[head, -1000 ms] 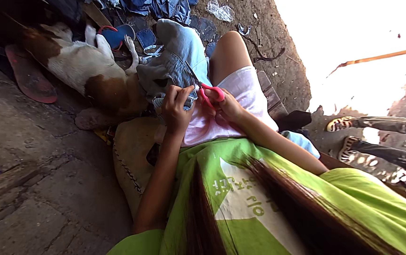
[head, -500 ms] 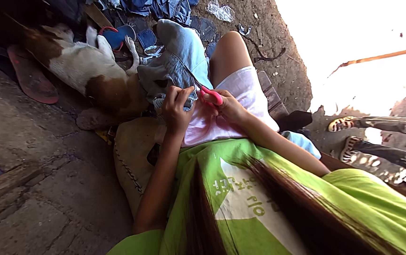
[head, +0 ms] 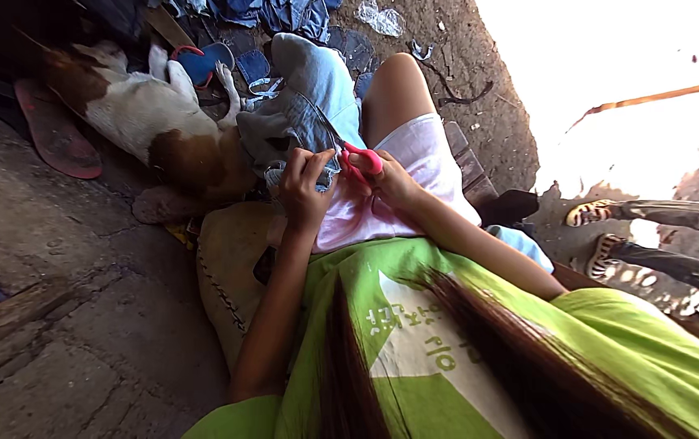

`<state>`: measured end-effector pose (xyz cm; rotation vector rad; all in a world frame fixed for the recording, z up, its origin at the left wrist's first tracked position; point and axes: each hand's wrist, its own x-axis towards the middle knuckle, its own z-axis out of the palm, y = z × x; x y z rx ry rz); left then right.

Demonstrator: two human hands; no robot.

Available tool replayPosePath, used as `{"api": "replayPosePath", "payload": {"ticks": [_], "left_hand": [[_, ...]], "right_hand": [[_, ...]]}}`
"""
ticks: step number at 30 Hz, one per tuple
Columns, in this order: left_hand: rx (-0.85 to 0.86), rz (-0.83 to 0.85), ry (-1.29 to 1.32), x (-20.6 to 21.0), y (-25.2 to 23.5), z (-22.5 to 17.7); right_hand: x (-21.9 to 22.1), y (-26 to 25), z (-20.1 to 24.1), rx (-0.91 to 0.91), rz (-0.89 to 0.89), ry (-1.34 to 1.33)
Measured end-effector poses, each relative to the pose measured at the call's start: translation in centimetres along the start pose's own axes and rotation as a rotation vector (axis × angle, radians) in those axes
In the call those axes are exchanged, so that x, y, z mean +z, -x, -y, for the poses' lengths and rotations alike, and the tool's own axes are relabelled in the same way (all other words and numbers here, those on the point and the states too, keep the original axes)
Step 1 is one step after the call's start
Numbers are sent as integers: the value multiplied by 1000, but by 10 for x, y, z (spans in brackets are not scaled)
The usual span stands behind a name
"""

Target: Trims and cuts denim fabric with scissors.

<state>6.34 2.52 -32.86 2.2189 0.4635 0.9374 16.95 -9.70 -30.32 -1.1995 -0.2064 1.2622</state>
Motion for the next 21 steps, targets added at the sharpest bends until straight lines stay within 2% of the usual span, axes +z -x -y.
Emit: {"api": "replayPosePath", "payload": {"ticks": [6, 11, 14, 18, 21], "left_hand": [[7, 4, 6, -1, 1, 1], [-11, -17, 3, -2, 2, 2], [-19, -25, -4, -2, 3, 2], [-10, -24, 8, -2, 3, 2], [-11, -19, 16, -2, 3, 2]], "right_hand": [[4, -4, 11, 72, 38, 45], [-1, -5, 0, -27, 60, 16], [-3, -5, 1, -12, 94, -1], [4, -8, 11, 76, 42, 67], [2, -10, 5, 22, 39, 59]]}}
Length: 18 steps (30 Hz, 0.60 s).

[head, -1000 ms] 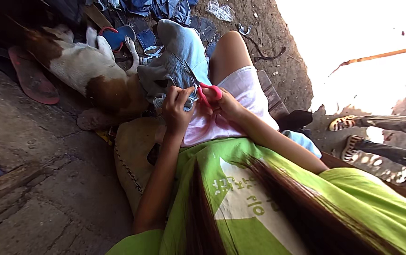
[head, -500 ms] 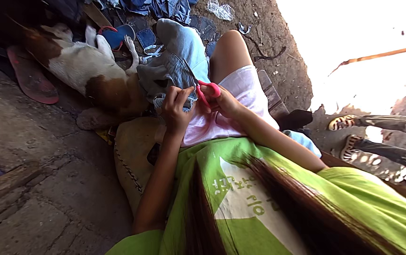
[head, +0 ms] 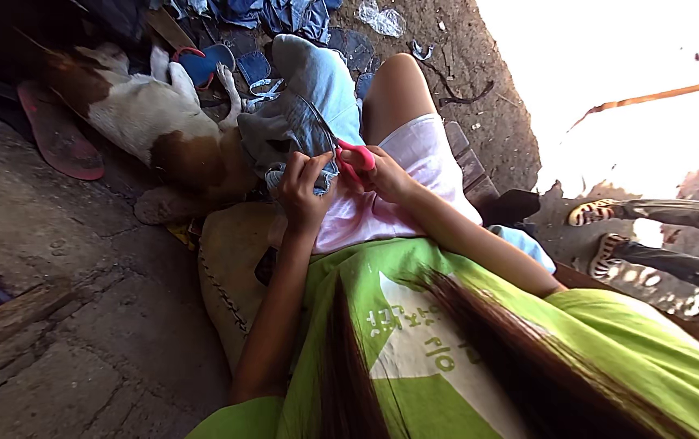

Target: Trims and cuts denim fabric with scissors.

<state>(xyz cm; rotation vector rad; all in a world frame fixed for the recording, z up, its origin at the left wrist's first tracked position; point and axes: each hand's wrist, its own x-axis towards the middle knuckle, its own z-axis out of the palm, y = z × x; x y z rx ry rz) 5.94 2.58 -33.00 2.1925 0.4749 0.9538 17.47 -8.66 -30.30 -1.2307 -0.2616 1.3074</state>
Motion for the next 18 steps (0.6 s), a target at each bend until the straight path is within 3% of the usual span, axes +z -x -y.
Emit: {"api": "replayPosePath", "payload": {"ticks": [4, 9, 13, 18], "left_hand": [[4, -2, 3, 0, 0, 0], [1, -3, 11, 0, 0, -1], [51, 28, 27, -1, 0, -4], [29, 37, 37, -1, 0, -4]], "right_hand": [[-4, 2, -7, -50, 3, -65], [-2, 5, 2, 35, 39, -71], [3, 5, 7, 125, -42, -19], [0, 5, -1, -14, -10, -38]]}}
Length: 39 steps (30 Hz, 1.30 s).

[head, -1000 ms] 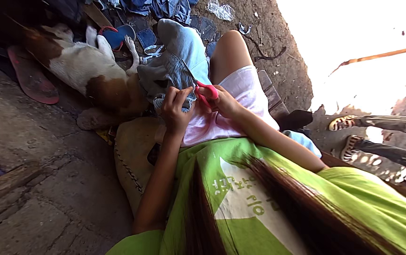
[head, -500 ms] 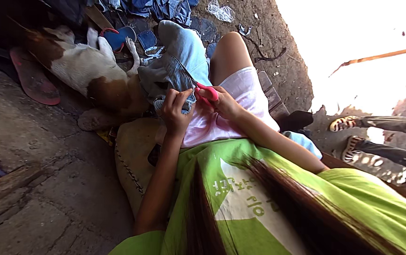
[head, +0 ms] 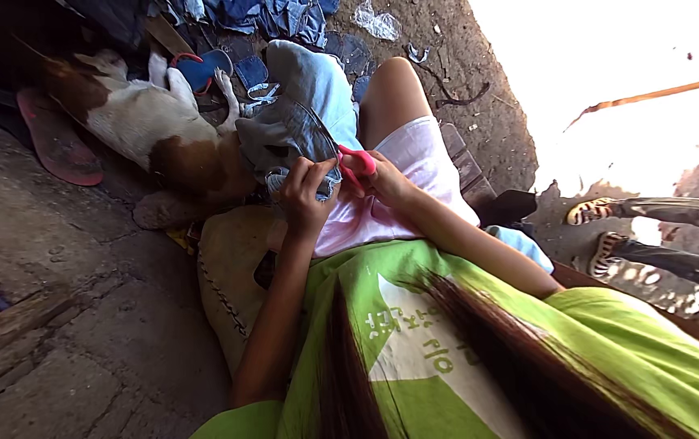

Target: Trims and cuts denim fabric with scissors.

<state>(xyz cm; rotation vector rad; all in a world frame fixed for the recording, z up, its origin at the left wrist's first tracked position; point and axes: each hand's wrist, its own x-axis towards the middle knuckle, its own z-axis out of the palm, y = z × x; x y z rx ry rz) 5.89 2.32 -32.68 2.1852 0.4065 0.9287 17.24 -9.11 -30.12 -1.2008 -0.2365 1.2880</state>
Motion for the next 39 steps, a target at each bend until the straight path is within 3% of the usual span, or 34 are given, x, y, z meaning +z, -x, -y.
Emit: {"api": "replayPosePath", "payload": {"ticks": [4, 8, 14, 17, 21, 24, 28, 33, 39], "left_hand": [[-10, -5, 5, 0, 1, 3], [-41, -26, 38, 0, -2, 4], [-247, -95, 121, -4, -3, 12], [-368, -193, 183, -4, -12, 16], [-428, -257, 288, -9, -41, -12], [-260, -259, 415, -21, -73, -48], [-83, -270, 421, -64, -113, -88], [155, -311, 333, -110, -127, -139], [544, -233, 211, -136, -127, -222]], "right_hand": [[-4, 1, -8, -67, 1, -30], [-7, 6, -1, 40, 96, 40], [-41, 57, 28, 146, 243, 497], [-51, 51, 40, -1, 40, 723], [-35, -16, 9, -306, -242, 887], [-10, -56, -3, -630, -422, 778], [10, -56, 73, -871, -437, 633], [19, 12, 196, -1166, -300, 717], [15, 130, 270, -1524, -246, 936]]}}
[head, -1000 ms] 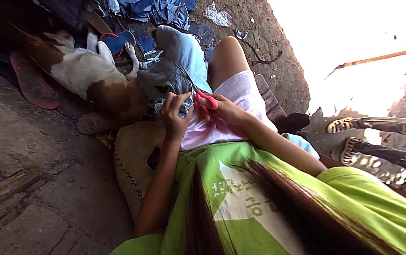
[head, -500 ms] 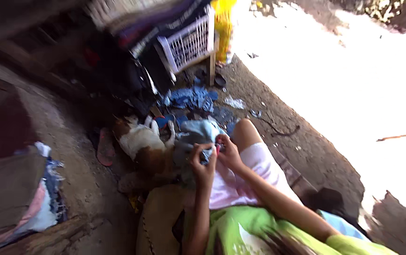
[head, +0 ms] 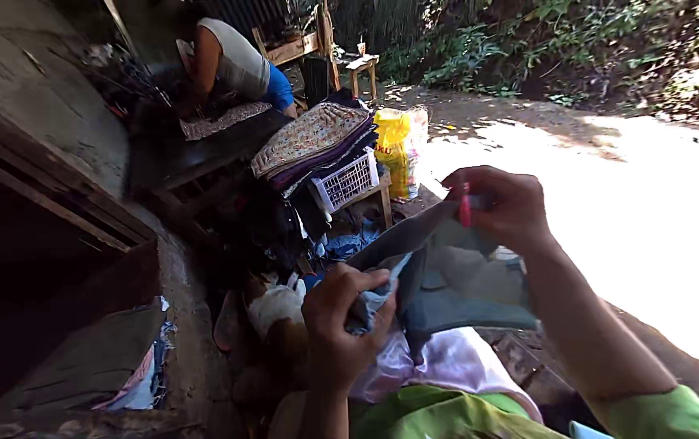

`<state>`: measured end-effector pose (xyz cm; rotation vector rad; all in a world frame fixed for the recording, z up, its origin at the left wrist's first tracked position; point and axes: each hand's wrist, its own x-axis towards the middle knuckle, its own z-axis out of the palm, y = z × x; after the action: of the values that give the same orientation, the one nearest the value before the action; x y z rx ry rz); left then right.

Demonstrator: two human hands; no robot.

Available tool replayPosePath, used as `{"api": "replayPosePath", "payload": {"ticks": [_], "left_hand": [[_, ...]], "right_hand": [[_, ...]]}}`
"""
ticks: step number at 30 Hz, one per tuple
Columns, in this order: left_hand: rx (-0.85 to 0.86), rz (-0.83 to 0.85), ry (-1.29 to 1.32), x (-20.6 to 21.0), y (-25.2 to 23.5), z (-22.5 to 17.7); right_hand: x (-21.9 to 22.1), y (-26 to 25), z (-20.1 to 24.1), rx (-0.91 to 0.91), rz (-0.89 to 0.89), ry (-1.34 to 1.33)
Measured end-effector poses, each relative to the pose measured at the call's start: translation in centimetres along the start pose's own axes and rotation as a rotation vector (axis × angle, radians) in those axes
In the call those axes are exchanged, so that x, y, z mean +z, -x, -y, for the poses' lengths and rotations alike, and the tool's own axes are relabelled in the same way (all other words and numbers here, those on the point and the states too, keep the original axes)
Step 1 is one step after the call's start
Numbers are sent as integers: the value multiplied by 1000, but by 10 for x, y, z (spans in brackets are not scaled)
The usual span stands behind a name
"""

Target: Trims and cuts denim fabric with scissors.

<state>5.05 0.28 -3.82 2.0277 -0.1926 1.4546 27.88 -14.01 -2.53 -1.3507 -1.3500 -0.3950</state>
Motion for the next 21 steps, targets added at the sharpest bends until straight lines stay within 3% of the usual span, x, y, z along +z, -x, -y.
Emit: {"api": "replayPosePath", "payload": {"ticks": [2, 5, 9, 11, 14, 18, 21], "left_hand": [[48, 97, 66, 10, -5, -17], [53, 223, 219, 30, -2, -20], [-4, 227, 242, 49, 10, -7], [2, 205, 114, 52, 11, 1], [32, 238, -104, 55, 0, 26], [-43, 483, -213, 66, -11, 58], [-117, 743, 23, 83, 20, 61]], "right_hand": [[-32, 4, 16, 6, -28, -30], [-68, 30, 27, 157, -55, -164], [-83, 69, 24, 314, -63, -227], [-83, 84, 15, 371, -69, -126], [-71, 98, 1, 443, -10, 227], [-59, 116, -21, 507, 87, 423], [-64, 134, -39, 568, 81, 448]]}}
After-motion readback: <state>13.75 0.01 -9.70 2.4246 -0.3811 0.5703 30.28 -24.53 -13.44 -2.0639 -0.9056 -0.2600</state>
